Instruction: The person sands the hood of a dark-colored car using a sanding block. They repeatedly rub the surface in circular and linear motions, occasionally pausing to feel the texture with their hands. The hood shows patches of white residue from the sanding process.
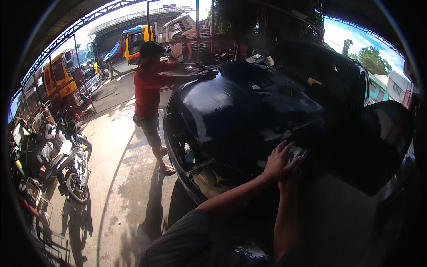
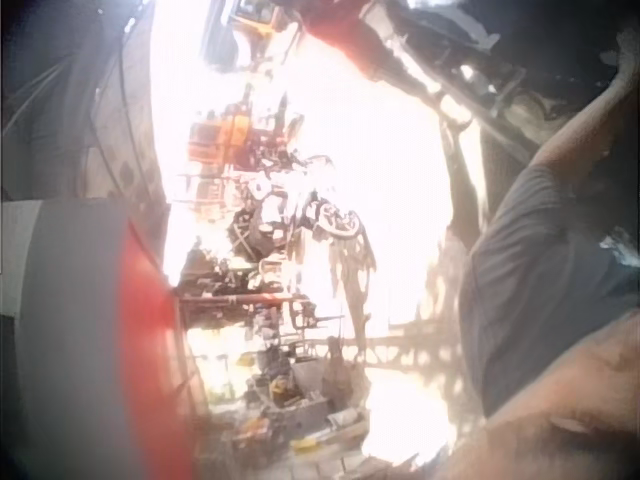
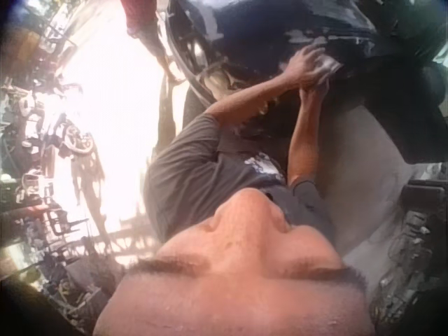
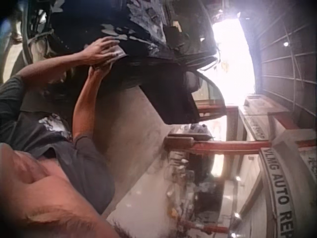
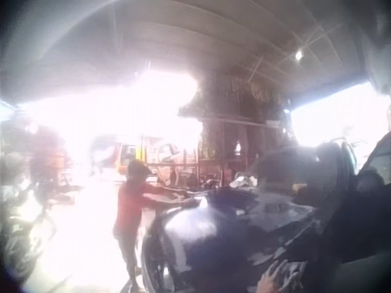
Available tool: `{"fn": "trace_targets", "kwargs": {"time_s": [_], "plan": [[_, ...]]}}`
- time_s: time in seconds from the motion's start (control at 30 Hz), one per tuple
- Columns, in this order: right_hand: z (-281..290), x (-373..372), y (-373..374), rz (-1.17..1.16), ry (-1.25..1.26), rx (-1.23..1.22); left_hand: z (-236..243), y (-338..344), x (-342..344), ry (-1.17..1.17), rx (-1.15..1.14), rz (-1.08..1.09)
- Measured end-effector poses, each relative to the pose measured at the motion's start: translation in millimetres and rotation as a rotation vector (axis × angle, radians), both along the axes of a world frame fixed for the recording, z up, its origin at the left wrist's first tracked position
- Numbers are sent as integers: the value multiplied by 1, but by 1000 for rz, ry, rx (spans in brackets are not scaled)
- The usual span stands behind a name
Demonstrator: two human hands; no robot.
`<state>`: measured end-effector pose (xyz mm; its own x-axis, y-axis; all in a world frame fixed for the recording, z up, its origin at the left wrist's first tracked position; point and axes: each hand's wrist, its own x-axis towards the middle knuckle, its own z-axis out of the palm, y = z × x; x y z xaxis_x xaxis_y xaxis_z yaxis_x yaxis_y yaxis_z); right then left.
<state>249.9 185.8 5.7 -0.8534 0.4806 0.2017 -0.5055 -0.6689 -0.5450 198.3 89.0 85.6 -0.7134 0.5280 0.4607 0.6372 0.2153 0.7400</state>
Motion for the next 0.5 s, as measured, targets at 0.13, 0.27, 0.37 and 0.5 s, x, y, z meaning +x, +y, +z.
{"fn": "trace_targets", "kwargs": {"time_s": [0.13,0.27,0.37,0.5], "plan": [[12,-3,-19,-159,-212,298,-20,-8,5,-218,115,-147],[38,3,-27,-126,-321,225,-25,-30,-11,-943,517,-471],[56,17,-28,139,-350,-58,-32,-55,-24,-1287,643,-311],[73,33,-38,-261,-539,292,-53,-79,-36,-1459,806,-558]]}}
